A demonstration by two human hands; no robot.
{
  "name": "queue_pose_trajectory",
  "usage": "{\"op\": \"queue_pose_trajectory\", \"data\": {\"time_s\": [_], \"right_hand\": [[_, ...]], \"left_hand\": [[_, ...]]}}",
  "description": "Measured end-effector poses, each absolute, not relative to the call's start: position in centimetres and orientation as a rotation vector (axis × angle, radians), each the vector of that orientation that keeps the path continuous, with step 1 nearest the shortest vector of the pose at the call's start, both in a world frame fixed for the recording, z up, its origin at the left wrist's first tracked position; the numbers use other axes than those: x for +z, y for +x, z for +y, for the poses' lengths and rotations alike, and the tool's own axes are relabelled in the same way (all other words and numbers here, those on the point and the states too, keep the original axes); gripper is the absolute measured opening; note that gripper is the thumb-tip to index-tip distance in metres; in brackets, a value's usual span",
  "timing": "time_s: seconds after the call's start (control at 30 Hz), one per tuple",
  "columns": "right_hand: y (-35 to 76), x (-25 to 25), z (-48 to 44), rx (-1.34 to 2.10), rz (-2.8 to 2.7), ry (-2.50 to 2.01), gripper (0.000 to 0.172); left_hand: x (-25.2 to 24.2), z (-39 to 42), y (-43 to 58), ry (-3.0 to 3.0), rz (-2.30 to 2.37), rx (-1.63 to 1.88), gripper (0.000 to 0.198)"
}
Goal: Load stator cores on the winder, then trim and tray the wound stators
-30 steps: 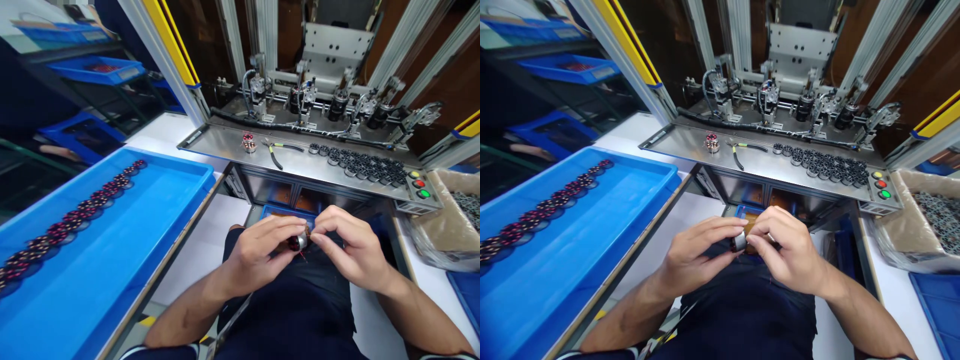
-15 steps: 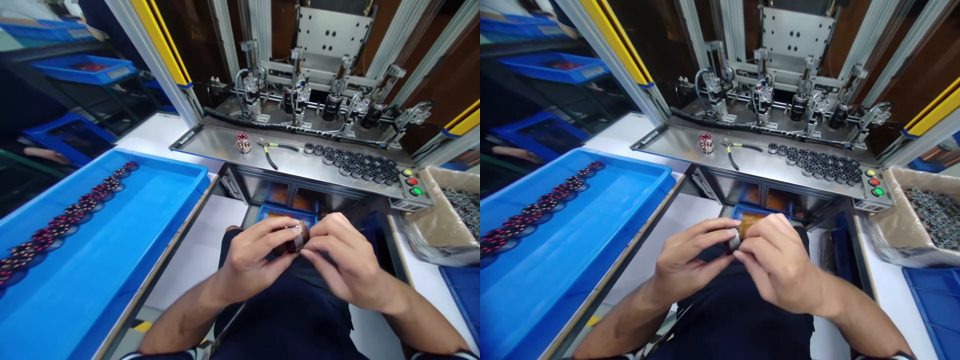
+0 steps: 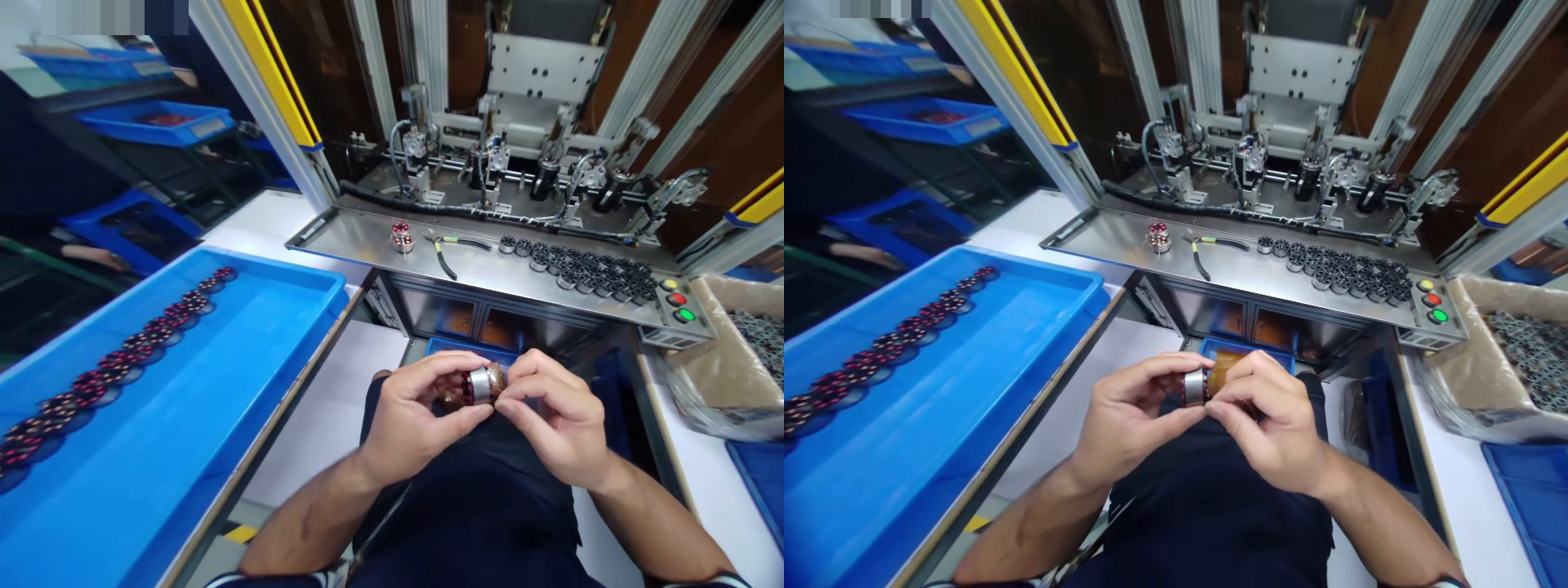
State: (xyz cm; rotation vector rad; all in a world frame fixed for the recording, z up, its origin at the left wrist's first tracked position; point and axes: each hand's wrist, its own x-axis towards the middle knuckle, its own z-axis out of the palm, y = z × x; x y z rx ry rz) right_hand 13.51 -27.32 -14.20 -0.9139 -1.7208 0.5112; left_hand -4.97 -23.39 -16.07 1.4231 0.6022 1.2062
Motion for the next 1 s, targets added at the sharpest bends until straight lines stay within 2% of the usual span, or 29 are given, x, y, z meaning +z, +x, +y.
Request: {"op": "queue_pose_trajectory", "data": {"time_s": [0.17,0.27,0.33,0.43,0.47,0.53,0.67,0.83,0.9,1.0], "right_hand": [[13.7,-14.7,-27.6,0.602,-1.64,-0.974,0.01],[14.7,-14.8,-27.9,0.6,-1.594,-1.013,0.01],[15.4,-14.4,-27.9,0.557,-1.598,-1.018,0.002],[15.5,-13.1,-27.7,0.427,-1.791,-0.965,0.025],[15.3,-12.6,-27.6,0.361,-1.89,-0.948,0.025],[14.8,-11.6,-27.2,0.236,-2.068,-0.916,0.015],[14.9,-10.4,-25.6,0.246,-2.234,-0.844,0.013],[15.5,-11.3,-17.3,0.174,-2.189,-0.965,0.004],[14.7,-12.5,-12.2,0.103,-2.153,-1.185,0.021],[12.8,-14.9,-5.5,0.111,-2.165,-1.708,0.068]], "left_hand": [[-16.0,-23.4,-5.1,1.187,0.463,1.081,0.041],[-16.5,-23.4,-5.3,1.275,0.513,1.178,0.039],[-16.7,-23.4,-5.4,1.457,0.595,1.292,0.04],[-16.6,-23.3,-5.6,1.769,0.644,1.391,0.045],[-16.5,-23.3,-5.6,1.839,0.635,1.399,0.046],[-16.3,-23.2,-5.9,1.907,0.602,1.397,0.048],[-16.3,-23.0,-7.4,1.843,0.555,1.352,0.046],[-17.3,-22.7,-9.4,1.49,0.673,1.335,0.036],[-17.7,-22.4,-9.6,1.308,0.71,1.312,0.034],[-18.1,-22.0,-9.6,1.073,0.719,1.276,0.034]]}}
